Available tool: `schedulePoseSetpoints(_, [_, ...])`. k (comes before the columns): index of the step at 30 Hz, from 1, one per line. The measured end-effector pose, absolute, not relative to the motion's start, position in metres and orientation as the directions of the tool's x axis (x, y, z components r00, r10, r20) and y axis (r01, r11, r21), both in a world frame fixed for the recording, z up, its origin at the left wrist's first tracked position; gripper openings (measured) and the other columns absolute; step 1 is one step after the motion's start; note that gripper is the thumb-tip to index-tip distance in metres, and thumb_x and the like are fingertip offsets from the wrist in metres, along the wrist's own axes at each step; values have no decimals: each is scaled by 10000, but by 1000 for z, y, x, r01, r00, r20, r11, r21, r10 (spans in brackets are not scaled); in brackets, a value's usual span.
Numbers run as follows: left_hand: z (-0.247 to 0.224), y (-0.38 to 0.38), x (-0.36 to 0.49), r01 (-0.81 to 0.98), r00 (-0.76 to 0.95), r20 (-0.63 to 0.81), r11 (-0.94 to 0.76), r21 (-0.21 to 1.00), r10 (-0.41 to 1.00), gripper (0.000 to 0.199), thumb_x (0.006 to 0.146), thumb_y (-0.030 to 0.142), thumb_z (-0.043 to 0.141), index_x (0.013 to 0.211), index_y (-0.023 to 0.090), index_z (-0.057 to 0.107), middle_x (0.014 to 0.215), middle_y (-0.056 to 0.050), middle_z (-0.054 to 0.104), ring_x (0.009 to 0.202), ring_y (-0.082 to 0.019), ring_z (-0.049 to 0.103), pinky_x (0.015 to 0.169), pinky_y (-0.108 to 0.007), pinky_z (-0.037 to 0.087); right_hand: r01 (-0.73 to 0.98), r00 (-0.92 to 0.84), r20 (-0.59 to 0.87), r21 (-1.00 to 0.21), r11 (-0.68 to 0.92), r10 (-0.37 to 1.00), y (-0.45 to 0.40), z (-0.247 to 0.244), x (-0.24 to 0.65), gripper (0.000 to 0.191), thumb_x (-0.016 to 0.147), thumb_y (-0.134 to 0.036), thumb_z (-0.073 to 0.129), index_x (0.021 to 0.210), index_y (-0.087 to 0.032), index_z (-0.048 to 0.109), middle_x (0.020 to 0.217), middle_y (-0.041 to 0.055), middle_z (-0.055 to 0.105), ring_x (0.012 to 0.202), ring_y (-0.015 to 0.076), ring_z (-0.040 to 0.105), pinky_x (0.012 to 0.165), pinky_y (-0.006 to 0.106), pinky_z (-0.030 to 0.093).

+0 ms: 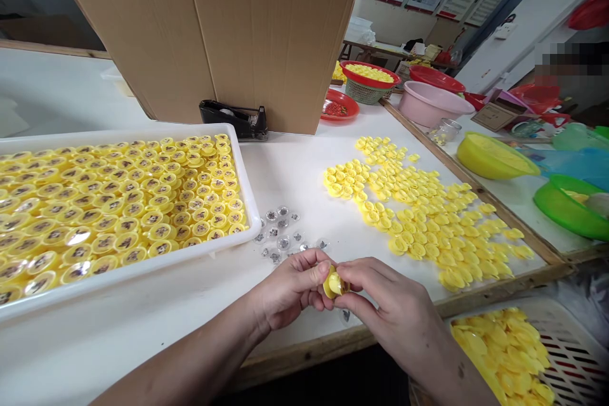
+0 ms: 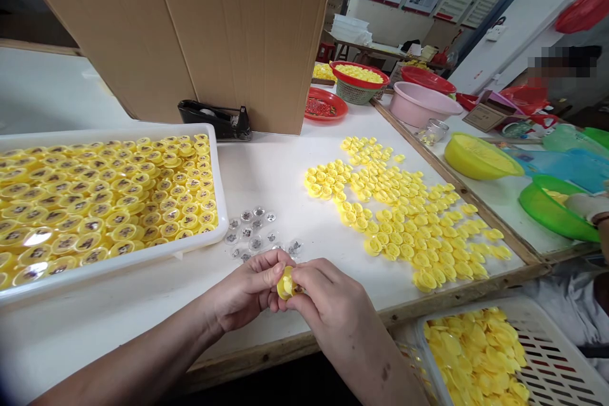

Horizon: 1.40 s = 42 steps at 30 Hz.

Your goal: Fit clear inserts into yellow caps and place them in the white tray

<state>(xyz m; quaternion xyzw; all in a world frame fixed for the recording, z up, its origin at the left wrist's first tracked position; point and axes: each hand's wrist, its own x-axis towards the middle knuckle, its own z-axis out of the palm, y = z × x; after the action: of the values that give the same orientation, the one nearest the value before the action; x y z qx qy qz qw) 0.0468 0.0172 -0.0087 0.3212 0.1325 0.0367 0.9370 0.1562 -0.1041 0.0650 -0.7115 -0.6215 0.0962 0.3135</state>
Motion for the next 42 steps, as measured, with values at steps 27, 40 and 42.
schedulePoseSetpoints(27, [5,19,42,46,897,42,-186,981,440,126,840,237,573,946,177,603,837,-37,641,753,-164,572,668,-246,408,361,513,47,-918,-166,857,-113,19,164,162,826,-282,613,967,-203,608,861,24,648,754,150,615,687,273,524])
schedulePoseSetpoints(40, [-3,13,45,-31,905,0,66,997,425,228,815,280,592,998,145,608,893,-69,651,811,-183,589,716,-261,443,200,651,52,-974,-104,758,-110,-1,157,165,768,-334,653,858,-197,631,760,6,657,687,151,622,632,228,520])
schedulePoseSetpoints(42, [-8,13,49,-61,888,-6,131,989,460,270,769,316,640,961,129,607,856,-68,646,765,-173,584,679,-259,451,114,693,-33,-982,-154,720,-111,-8,161,240,727,-386,689,871,-201,641,766,11,675,698,165,635,633,221,530])
